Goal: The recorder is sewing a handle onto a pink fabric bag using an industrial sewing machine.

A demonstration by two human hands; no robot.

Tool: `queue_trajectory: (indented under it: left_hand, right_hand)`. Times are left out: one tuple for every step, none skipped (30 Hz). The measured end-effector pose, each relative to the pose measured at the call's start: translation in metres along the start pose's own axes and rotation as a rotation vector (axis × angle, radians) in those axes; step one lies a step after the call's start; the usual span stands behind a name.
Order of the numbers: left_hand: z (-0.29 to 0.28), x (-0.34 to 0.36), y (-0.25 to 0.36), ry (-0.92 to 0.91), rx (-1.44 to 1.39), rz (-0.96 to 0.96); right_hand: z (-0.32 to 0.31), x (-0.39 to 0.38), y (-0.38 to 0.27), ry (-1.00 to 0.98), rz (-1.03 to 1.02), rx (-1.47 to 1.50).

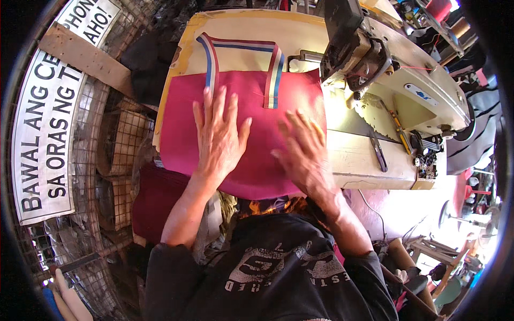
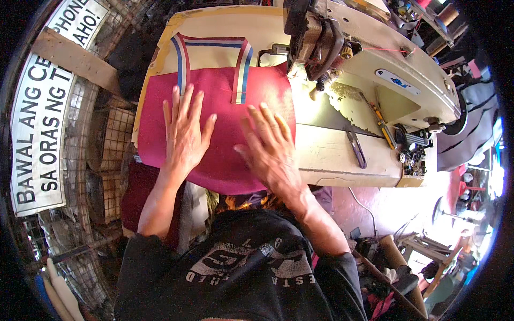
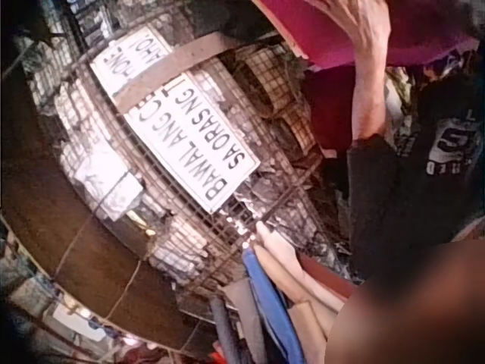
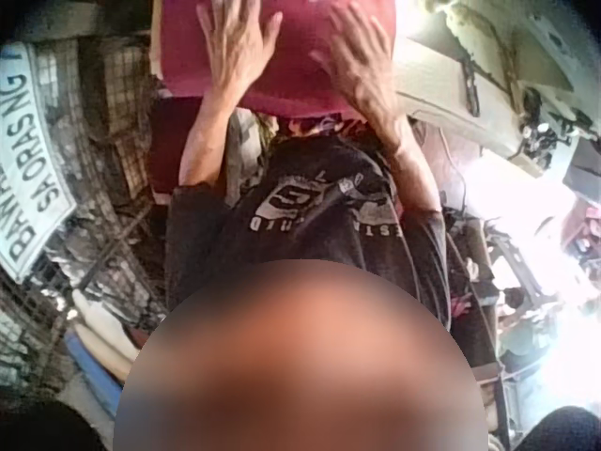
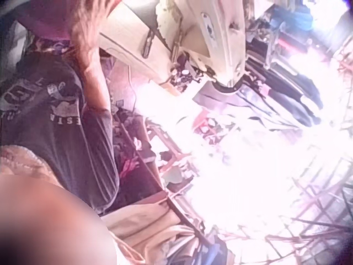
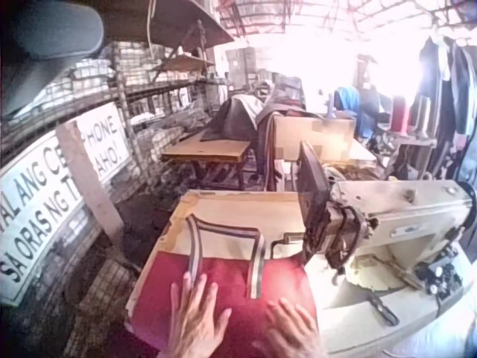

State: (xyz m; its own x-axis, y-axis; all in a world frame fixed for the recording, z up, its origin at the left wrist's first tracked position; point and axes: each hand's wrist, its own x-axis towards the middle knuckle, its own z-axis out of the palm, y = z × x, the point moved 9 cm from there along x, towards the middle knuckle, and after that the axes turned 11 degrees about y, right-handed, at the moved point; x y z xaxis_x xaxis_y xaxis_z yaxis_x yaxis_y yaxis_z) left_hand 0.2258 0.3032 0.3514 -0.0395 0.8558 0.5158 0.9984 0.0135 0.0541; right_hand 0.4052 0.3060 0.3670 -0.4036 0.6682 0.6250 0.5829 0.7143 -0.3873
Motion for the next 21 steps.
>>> queue_trajectory:
  left_hand:
    - [-0.006, 0.009, 0.003, 0.117, -0.057, 0.066]
    - [0.005, 0.017, 0.001, 0.070, -0.024, 0.122]
    - [0.027, 0.025, -0.012, -0.084, 0.014, 0.064]
    - [0.030, 0.026, -0.020, -0.081, -0.010, 0.049]
    - [0.044, 0.026, -0.032, -0.182, 0.055, 0.000]
    - [0.047, 0.025, -0.036, -0.173, 0.046, -0.001]
    - [0.048, 0.025, -0.034, -0.132, -0.003, 0.025]
    - [0.049, 0.025, -0.036, -0.115, 0.007, 0.022]
    - [0.051, 0.022, -0.037, -0.115, 0.035, 0.018]
    - [0.051, 0.022, -0.036, -0.105, 0.011, 0.023]
    - [0.050, 0.020, -0.036, -0.101, -0.006, 0.022]
    - [0.047, 0.020, -0.036, -0.081, -0.004, 0.016]
    - [0.045, 0.017, -0.035, -0.091, -0.030, 0.020]
    - [0.041, 0.014, -0.036, -0.085, -0.027, 0.003]
    - [0.037, 0.010, -0.039, -0.091, 0.003, -0.024]
    - [0.031, 0.004, -0.041, -0.093, 0.007, -0.045]
    - [0.024, -0.002, -0.038, -0.079, -0.023, -0.023]
    - [0.021, -0.011, -0.042, -0.102, 0.029, -0.057]
    - [0.017, -0.019, -0.045, -0.117, 0.099, -0.091]
    - [0.012, -0.026, -0.046, -0.112, 0.081, -0.117]
    - [0.010, -0.033, -0.045, -0.128, 0.063, -0.112]
  right_hand:
    - [0.015, 0.001, -0.003, -0.086, -0.008, -0.074]
    - [0.029, -0.001, -0.004, -0.199, -0.027, -0.147]
    - [0.030, 0.001, -0.003, -0.179, -0.017, -0.147]
    - [0.033, -0.001, -0.003, -0.214, -0.019, -0.144]
    - [0.037, -0.003, 0.002, -0.261, 0.008, -0.152]
    - [0.034, -0.002, 0.001, -0.233, -0.010, -0.151]
    - [0.033, -0.002, 0.002, -0.226, -0.016, -0.144]
    - [0.032, -0.003, 0.001, -0.230, -0.031, -0.133]
    - [0.030, -0.002, 0.002, -0.215, -0.016, -0.138]
    - [0.030, -0.002, 0.002, -0.214, -0.019, -0.121]
    - [0.030, -0.003, 0.001, -0.219, -0.032, -0.104]
    - [0.029, -0.003, 0.002, -0.215, -0.021, -0.112]
    - [0.027, -0.003, 0.003, -0.190, -0.001, -0.085]
    - [0.025, -0.003, 0.004, -0.167, 0.016, -0.055]
    - [0.024, -0.003, 0.004, -0.158, 0.020, -0.063]
    - [0.021, -0.002, 0.005, -0.111, 0.040, -0.046]
    - [0.019, -0.001, 0.007, -0.077, 0.062, -0.024]
    - [0.022, 0.000, 0.009, -0.073, 0.096, -0.021]
    - [0.022, 0.001, 0.010, -0.054, 0.107, -0.031]
    - [0.024, 0.004, 0.009, -0.034, 0.110, 0.004]
    - [0.027, 0.005, 0.009, -0.039, 0.118, 0.040]
